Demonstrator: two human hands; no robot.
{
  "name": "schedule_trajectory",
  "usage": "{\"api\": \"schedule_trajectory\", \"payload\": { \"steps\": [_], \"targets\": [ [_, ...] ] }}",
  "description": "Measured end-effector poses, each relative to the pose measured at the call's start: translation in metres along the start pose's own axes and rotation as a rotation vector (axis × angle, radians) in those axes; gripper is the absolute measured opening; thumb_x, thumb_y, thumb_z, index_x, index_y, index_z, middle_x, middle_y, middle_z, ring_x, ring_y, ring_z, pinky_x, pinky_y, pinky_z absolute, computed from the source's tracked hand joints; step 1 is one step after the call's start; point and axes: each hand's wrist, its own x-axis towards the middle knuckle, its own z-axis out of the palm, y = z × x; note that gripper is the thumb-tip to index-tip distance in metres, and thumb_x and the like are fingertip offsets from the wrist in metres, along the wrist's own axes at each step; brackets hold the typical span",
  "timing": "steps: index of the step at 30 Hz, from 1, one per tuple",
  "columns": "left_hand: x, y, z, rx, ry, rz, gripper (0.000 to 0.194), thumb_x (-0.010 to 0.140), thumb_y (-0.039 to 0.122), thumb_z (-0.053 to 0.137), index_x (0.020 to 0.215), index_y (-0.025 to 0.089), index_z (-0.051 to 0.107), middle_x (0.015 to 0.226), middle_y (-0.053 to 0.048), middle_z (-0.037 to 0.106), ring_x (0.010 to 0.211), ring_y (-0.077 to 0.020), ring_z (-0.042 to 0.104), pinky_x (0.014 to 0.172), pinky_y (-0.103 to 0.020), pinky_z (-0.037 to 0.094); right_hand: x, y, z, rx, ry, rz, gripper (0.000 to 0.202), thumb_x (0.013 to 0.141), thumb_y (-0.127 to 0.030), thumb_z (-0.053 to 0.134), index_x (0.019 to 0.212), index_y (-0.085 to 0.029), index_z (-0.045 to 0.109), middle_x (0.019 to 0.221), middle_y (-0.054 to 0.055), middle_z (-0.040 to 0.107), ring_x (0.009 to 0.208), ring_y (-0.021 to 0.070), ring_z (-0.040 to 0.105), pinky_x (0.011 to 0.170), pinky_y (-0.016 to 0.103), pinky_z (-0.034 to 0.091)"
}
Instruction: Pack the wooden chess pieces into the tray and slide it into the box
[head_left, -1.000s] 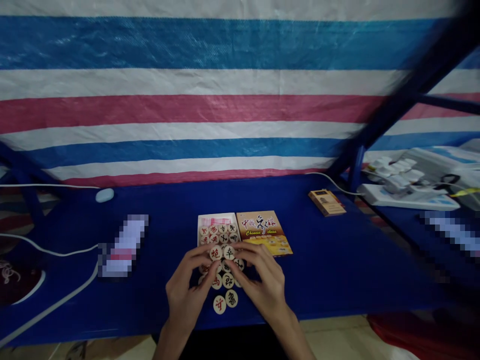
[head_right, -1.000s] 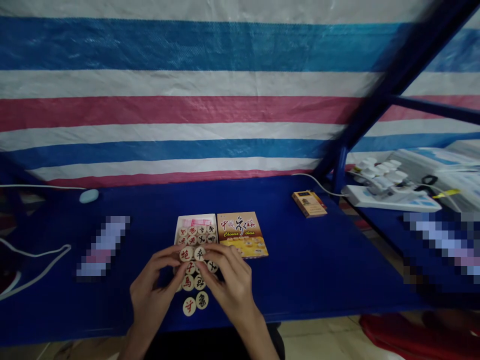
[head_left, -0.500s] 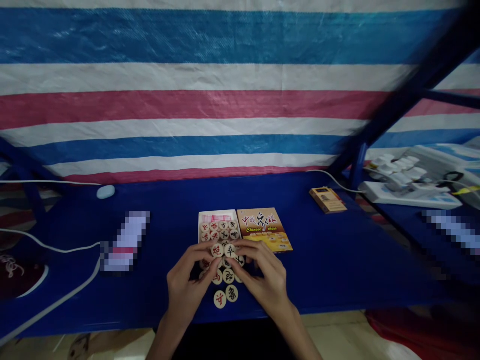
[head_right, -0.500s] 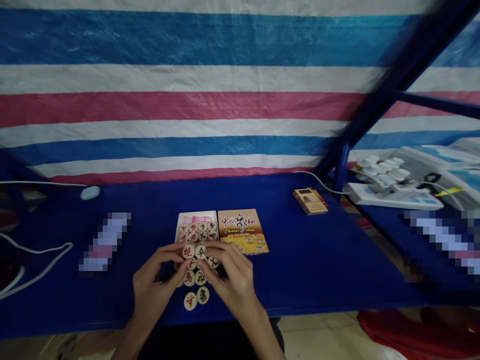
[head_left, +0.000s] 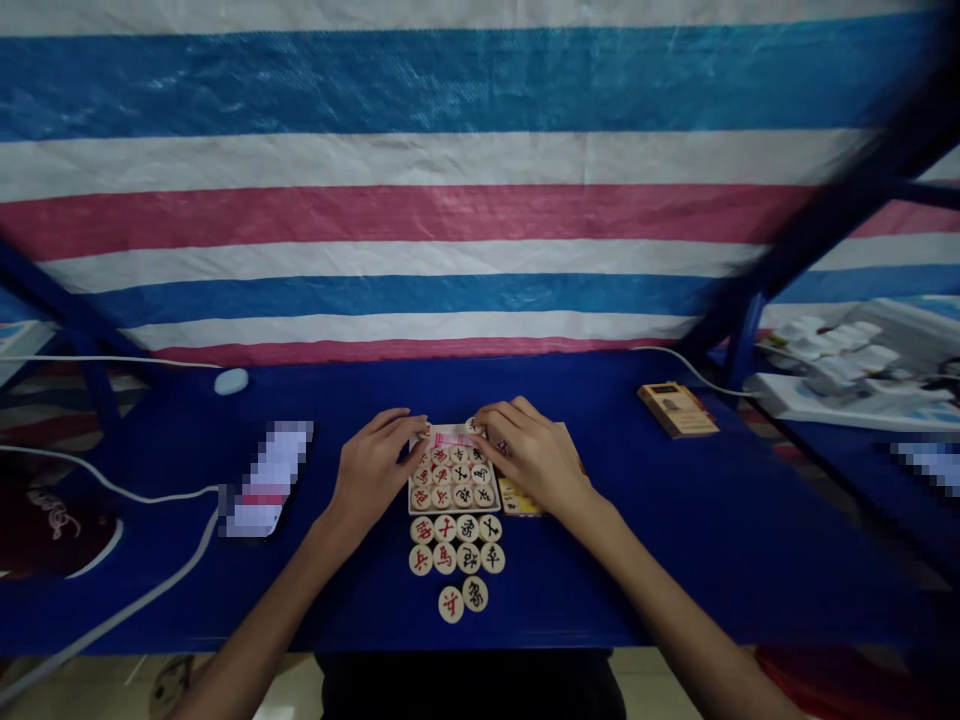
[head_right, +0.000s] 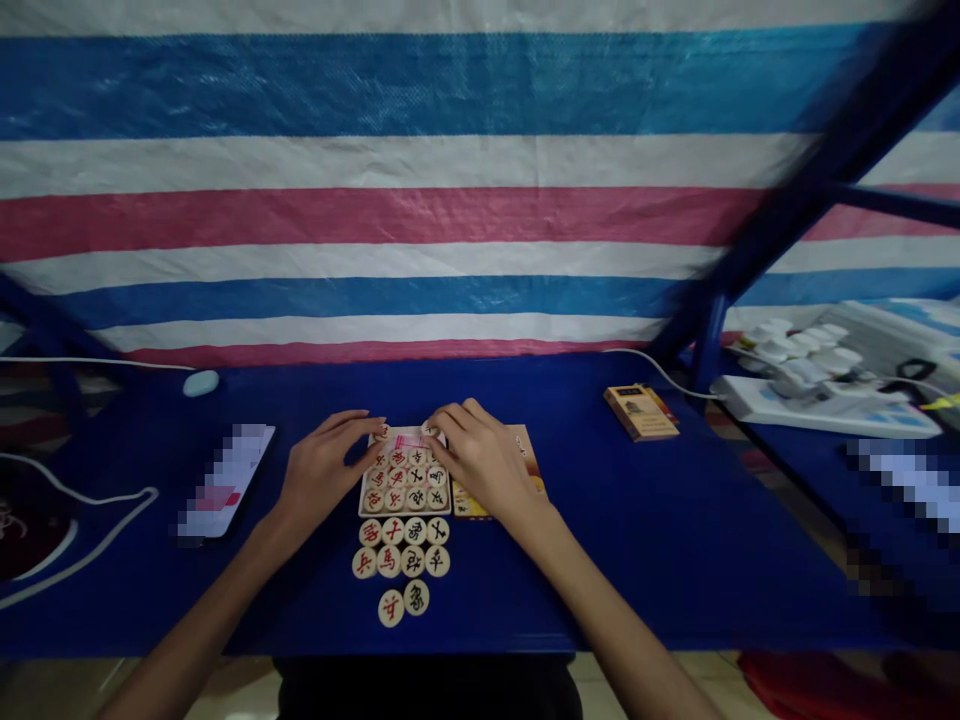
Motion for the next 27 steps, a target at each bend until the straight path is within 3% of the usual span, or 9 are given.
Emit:
{"api": "schedule_trajectory", "payload": {
  "steps": [9,17,27],
  "targets": [
    [-0.006,-0.004,-0.001,0.009,-0.018,0.101,0.012,0.096,0.022,0.064,0.106,0.025,0.069,0.111,0.002,0.076,0.110,-0.0201,0.065,0.095,-0.038,0.055,-0.009,0.007,0.016,0.014,-0.012,0.029,0.018,0.102,-0.033,0.054,0.099,-0.018,0.064,0.099,0.007,0.071,0.089,0.0217,0.055,0.080,0.036,0.046],
    [-0.004,-0.008,0.003,0.033,-0.053,0.075,0.007,0.094,0.021,0.066,0.098,0.026,0.070,0.107,0.001,0.076,0.098,-0.0188,0.067,0.082,-0.034,0.057,-0.009,0.005,0.019,0.044,-0.028,0.033,0.013,0.101,-0.028,0.055,0.104,-0.019,0.064,0.103,0.007,0.072,0.094,0.0232,0.056,0.081,0.036,0.046],
    [-0.003,-0.007,0.003,0.023,-0.077,0.052,0.009,0.094,0.022,0.064,0.097,0.026,0.072,0.119,-0.001,0.072,0.110,-0.0213,0.063,0.093,-0.039,0.055,-0.008,0.008,0.019,0.075,-0.044,0.038,0.013,0.099,-0.021,0.056,0.100,-0.020,0.068,0.108,0.007,0.073,0.097,0.0239,0.057,0.082,0.037,0.047]
  ]
}}
